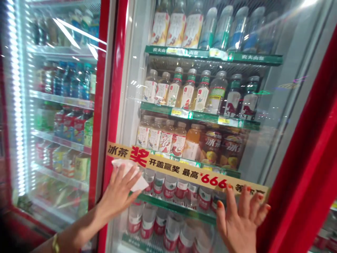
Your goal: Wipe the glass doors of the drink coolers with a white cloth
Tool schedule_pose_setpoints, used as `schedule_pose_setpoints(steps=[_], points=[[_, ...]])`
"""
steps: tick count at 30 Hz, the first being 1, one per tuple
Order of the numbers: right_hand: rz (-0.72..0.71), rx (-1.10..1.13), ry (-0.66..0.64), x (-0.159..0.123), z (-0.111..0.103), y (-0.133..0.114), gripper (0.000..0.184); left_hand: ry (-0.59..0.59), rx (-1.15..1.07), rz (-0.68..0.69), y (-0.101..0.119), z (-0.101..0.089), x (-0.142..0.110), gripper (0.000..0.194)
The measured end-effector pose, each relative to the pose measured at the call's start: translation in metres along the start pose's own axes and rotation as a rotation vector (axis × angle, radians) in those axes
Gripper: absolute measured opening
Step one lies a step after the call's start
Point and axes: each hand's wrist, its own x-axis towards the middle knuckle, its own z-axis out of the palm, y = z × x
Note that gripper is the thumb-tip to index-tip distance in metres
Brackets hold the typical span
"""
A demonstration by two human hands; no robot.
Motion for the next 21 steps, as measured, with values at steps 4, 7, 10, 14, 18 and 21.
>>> schedule_pose_setpoints(steps=[4, 7, 10, 14, 18, 21], points=[[-0.010, -0.019, 0.007, -0.018, 0.009, 0.003, 0.076, -0.020, 0.014, -0.267, -0.010, 0.002, 0.020, 0.093], [0.009, -0.018, 0.001, -0.019, 0.011, 0.003, 0.073, -0.074, 0.030, -0.331, 0.032, 0.009, -0.010, 0.093], [0.023, -0.007, 0.000, -0.019, 0.011, 0.005, 0.071, -0.082, 0.064, -0.173, 0.079, 0.014, -0.085, 0.092], [0.015, -0.002, 0.015, -0.019, 0.011, 0.006, 0.071, -0.061, 0.076, -0.248, 0.063, 0.016, -0.095, 0.093], [0.009, -0.015, 0.025, -0.020, 0.011, 0.006, 0.072, 0.015, 0.000, -0.418, 0.037, 0.017, -0.024, 0.090], [-0.003, -0.034, 0.028, -0.020, 0.012, 0.007, 0.072, -0.017, -0.033, -0.289, 0.075, 0.017, -0.044, 0.083]])
